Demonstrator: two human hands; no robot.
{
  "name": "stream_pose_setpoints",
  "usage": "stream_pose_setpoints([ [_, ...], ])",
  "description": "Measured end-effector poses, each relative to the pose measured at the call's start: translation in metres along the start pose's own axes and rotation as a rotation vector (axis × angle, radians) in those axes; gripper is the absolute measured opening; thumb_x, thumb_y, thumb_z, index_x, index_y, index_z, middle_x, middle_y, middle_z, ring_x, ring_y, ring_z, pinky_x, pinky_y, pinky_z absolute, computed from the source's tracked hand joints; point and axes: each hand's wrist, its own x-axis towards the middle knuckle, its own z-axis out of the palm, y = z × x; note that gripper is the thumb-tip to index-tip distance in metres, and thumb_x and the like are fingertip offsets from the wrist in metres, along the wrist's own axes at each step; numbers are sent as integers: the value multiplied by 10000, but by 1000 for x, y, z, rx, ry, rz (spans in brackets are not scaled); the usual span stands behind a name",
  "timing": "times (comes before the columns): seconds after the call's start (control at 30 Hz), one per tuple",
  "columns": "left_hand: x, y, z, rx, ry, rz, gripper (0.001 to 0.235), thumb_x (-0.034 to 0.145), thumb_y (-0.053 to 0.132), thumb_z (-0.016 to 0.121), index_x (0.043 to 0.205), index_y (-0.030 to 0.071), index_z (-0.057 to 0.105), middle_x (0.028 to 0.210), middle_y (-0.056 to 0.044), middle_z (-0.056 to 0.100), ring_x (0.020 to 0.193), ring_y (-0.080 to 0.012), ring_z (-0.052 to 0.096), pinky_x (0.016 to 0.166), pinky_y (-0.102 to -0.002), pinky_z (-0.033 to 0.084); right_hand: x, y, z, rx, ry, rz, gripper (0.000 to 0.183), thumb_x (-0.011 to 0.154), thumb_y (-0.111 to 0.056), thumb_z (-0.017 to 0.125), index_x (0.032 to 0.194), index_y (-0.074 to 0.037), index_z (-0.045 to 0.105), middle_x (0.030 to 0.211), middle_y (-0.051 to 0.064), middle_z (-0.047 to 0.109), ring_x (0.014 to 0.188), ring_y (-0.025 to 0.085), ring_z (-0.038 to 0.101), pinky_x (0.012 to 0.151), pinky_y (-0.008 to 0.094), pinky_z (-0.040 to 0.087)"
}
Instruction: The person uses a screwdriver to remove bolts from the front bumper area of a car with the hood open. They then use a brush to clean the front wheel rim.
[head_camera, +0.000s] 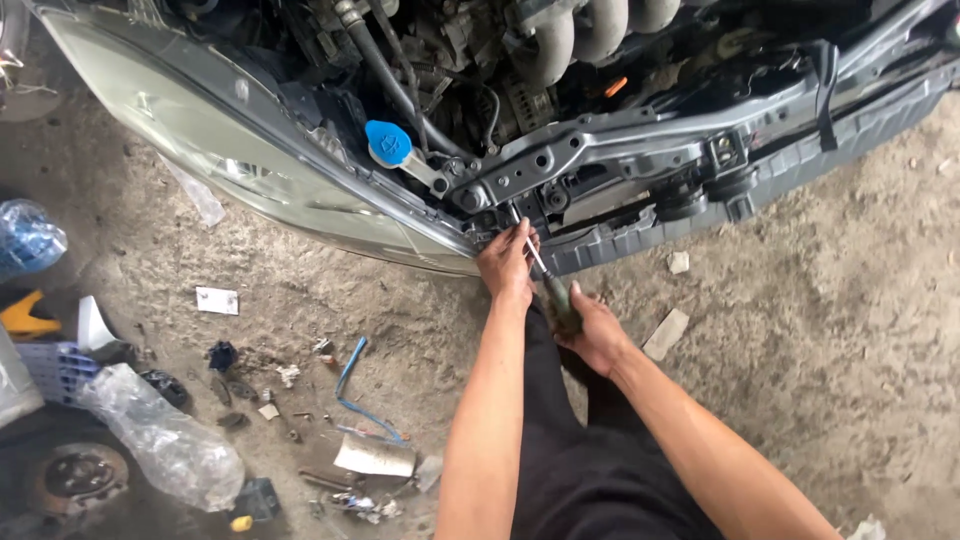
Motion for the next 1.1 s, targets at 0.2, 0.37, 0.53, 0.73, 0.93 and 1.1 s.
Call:
stream_pose_setpoints([
  [0.2, -11, 6, 8, -65, 50, 30, 267, 818, 148, 904, 996, 3, 766, 846, -177, 761, 672, -220, 764, 630, -299, 671, 12, 9, -9, -238, -138, -148, 425, 933, -356, 804, 1099, -34, 581, 889, 120, 562, 704, 254, 650, 681, 441, 620],
  [0.37, -3, -3, 6, -81, 58, 50, 287, 819, 162, 908, 1011, -2, 770, 852, -207, 764, 674, -240, 770, 645, -328, 677, 22, 24, -15, -135, -188, -155, 293, 1009, -256, 708, 1124, -15, 586, 972, 144, 533, 801, 280, 639, 777, 485, 607],
  [0.53, -28, 15, 8, -68, 27, 71, 270, 878, 191, 855, 1039, -1, 755, 886, -187, 767, 710, -219, 770, 683, -315, 677, 18, 25, -13, -107, -152, -99, 337, 1060, -343, 611, 1158, -35, 707, 955, 183, 684, 747, 257, 656, 692, 406, 612],
  [0.73, -52, 15, 13, 14, -65, 116, 248, 943, 176, 795, 1105, -5, 744, 987, -214, 765, 807, -278, 777, 737, -387, 684, 19, 21, -25, -147, -150, -237, 224, 1013, -301, 701, 1102, -95, 685, 846, 128, 644, 621, 173, 584, 572, 286, 548],
  [0.93, -32, -14, 24, 60, -102, 117, 336, 981, 179, 741, 1219, -51, 684, 1067, -255, 745, 843, -304, 771, 763, -379, 676, 26, 14, -37, -176, -102, -299, 229, 1017, -273, 704, 1102, -63, 670, 903, 160, 643, 641, 188, 569, 502, 268, 507],
  [1.1, -29, -14, 28, 54, -93, 133, 313, 981, 178, 738, 1216, -25, 698, 1068, -239, 749, 847, -308, 773, 759, -388, 679, 24, 9, -33, -211, -90, -322, 245, 1022, -294, 696, 1114, -67, 676, 893, 126, 649, 664, 168, 571, 567, 268, 503],
])
